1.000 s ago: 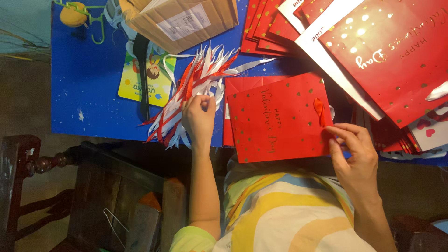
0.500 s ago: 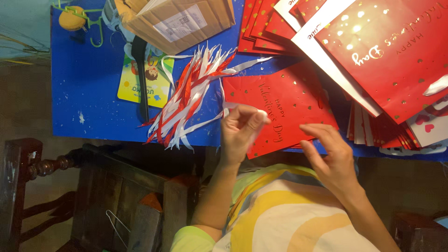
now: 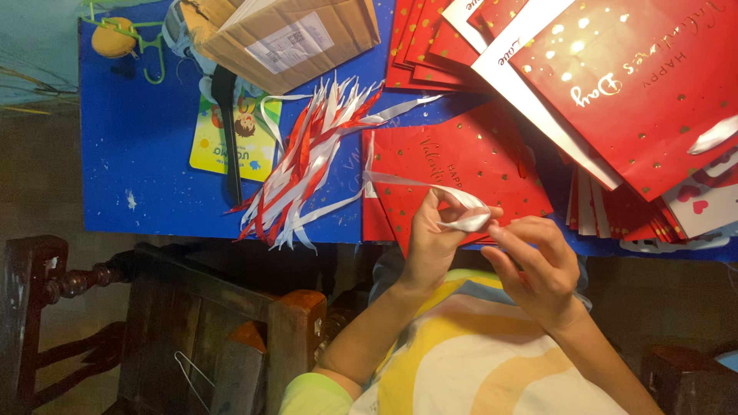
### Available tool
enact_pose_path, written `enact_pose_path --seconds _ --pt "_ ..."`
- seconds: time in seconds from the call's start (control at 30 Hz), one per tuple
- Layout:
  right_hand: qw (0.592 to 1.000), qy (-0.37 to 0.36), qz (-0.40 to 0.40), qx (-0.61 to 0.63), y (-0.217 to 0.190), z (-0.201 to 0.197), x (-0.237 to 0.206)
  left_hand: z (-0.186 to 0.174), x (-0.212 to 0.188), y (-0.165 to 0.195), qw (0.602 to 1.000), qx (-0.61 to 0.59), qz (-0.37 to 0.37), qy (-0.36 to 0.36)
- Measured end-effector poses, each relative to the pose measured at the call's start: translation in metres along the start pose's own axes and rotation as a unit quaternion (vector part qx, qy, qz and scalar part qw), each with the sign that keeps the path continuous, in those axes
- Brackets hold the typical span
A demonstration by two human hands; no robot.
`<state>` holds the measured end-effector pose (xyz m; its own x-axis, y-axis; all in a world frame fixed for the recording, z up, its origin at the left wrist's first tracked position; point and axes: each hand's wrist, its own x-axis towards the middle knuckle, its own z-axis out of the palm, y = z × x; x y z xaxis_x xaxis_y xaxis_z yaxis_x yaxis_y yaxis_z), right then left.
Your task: The person assembles red Valentine's Day gift bags by threading red and white ribbons through the handle slots and tying them. The person handles multiple bags and ribbons on a blue table, stacking completed bags to the side.
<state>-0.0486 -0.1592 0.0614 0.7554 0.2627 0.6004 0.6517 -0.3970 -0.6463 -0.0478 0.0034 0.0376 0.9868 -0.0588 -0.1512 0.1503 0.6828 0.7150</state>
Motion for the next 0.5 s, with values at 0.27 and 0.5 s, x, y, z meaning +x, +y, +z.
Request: enact_pose_path --seconds 0.27,0.5 --pt "1.0 -0.001 0.005 -0.024 -0.008 0.003 0.008 0.011 -0.008 -0.008 0.995 0.096 0.007 0.009" --pt "0.999 -0.02 -0.012 -0.043 -0.004 0.0 0.008 0.011 -0.009 -0.007 0.975 0.222 0.01 0.012"
